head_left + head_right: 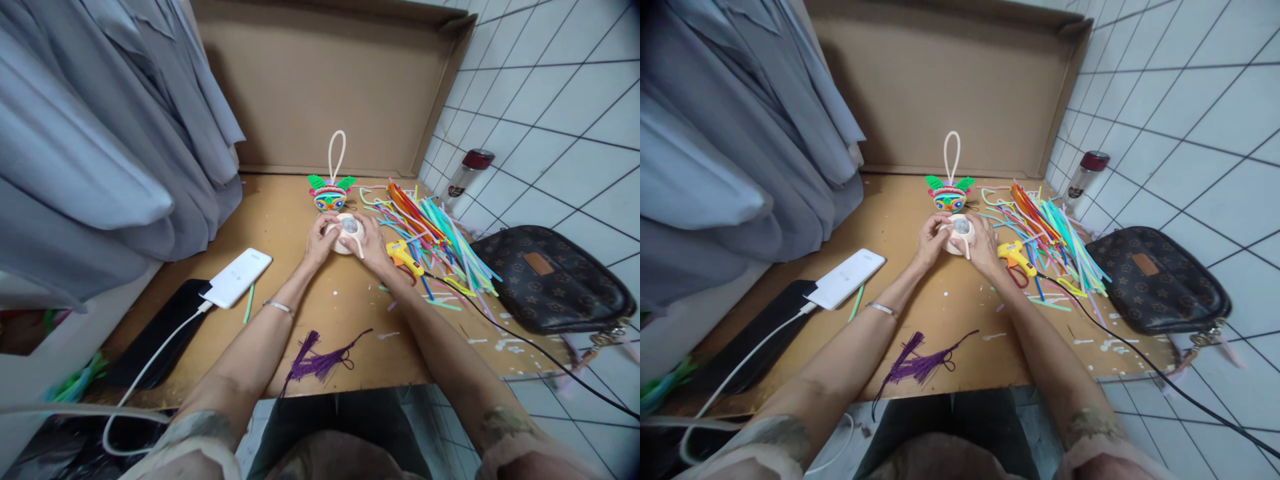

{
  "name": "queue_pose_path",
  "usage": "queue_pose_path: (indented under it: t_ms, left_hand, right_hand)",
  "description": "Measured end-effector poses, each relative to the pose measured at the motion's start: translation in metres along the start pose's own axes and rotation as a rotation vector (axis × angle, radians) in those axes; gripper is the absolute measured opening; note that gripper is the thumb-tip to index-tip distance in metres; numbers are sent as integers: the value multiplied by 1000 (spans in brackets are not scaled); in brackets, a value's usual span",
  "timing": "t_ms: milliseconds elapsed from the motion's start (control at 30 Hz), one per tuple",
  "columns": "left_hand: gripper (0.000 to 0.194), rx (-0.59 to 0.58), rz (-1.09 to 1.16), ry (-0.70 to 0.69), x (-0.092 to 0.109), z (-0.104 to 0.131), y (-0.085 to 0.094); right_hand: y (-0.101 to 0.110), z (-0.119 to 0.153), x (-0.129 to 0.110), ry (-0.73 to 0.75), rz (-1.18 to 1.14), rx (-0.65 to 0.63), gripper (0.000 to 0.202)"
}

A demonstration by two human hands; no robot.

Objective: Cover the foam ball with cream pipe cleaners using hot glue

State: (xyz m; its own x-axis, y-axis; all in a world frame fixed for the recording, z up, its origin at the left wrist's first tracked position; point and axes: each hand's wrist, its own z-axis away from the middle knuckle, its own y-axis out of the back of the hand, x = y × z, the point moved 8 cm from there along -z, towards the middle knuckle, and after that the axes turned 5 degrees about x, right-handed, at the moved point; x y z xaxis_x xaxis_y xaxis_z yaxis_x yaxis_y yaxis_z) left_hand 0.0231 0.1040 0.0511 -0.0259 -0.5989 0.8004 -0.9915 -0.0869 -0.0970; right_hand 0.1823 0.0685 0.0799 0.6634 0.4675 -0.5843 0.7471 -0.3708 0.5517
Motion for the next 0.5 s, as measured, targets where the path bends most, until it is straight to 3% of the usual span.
queue_pose_path:
  t_ms: [233,500]
  left_hand:
    - [21,-10,-66,-78,11,3,2]
    - [32,-75,-262,-205,21,9,2]
  right_hand:
    - [-1,0,-2,-47,47,-41,69]
    - [0,-1,0,-81,51,-9,60]
